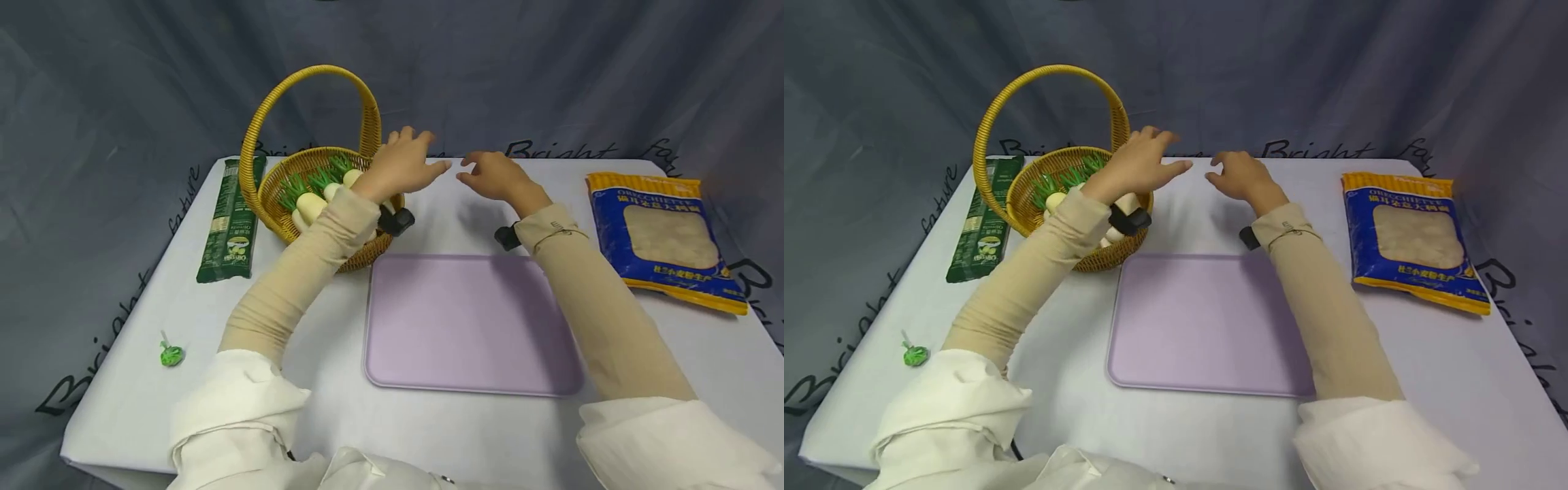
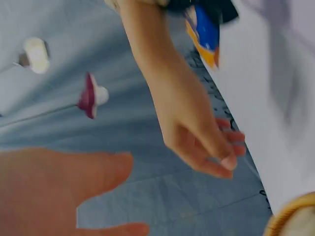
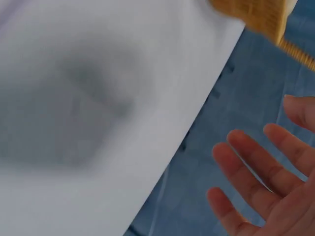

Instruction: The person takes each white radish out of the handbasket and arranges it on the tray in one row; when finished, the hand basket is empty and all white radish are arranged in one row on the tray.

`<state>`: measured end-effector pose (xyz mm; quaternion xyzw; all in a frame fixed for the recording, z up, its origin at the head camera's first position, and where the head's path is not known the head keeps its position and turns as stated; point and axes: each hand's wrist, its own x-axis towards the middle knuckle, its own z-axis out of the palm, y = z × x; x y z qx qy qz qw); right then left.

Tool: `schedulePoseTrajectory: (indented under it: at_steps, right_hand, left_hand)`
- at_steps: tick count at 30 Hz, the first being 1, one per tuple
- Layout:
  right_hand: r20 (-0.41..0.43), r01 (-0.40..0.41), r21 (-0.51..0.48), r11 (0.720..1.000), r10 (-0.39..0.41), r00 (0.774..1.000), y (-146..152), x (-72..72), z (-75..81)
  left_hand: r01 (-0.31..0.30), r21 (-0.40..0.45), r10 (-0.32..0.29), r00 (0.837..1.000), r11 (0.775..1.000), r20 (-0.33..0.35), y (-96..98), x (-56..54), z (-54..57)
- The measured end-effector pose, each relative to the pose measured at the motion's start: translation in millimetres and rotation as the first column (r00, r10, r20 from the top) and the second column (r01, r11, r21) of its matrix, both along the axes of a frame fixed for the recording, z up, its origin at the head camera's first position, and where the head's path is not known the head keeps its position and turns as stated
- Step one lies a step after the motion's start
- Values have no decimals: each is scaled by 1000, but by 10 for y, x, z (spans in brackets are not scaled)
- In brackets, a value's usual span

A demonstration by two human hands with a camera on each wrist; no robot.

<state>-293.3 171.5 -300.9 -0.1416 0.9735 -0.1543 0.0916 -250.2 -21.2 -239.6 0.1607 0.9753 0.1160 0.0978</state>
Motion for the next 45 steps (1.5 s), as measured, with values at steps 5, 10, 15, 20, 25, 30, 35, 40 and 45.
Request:
schedulePoseTrajectory:
  at_steps: [5, 10, 15, 20, 25, 30, 35, 40, 45]
  right_hand:
    - [-11, -94, -174, 980, 94, 996, -277, 129, -95]
    - [-14, -92, -318, 944, 93, 996, -469, 229, -195]
    - [-3, -58, -497, 866, 65, 998, -630, 309, -209]
    - [6, -24, -676, 736, 38, 999, -798, 387, -228]
    - [13, 1, -722, 692, 12, 1000, -982, 428, -248]
    - [9, 3, -747, 665, 6, 1000, -1126, 381, -264]
    - [84, 65, -705, 707, -8, 996, -1221, 286, -196]
    - [214, 122, -620, 775, 18, 977, -1257, 197, -104]
    - [236, 80, -497, 864, 46, 971, -1277, 165, -67]
  left_hand:
    - [-37, 240, 84, 978, 970, -189, -476, 697, -218]
    - [-139, 553, 342, 897, 821, -282, -821, 1165, -701]
    - [-240, 764, 556, 811, 599, -182, -1005, 1334, -1202]
    - [-307, 808, 636, 765, 503, -105, -1075, 1292, -1484]
    - [-330, 803, 646, 758, 497, -88, -1082, 1198, -1617]
    - [-324, 802, 642, 761, 502, -95, -1083, 1176, -1653]
    - [-323, 789, 650, 749, 523, -125, -1083, 1185, -1647]
    - [-322, 776, 651, 745, 543, -146, -1099, 1187, -1622]
    - [-309, 772, 640, 752, 555, -159, -1125, 1188, -1616]
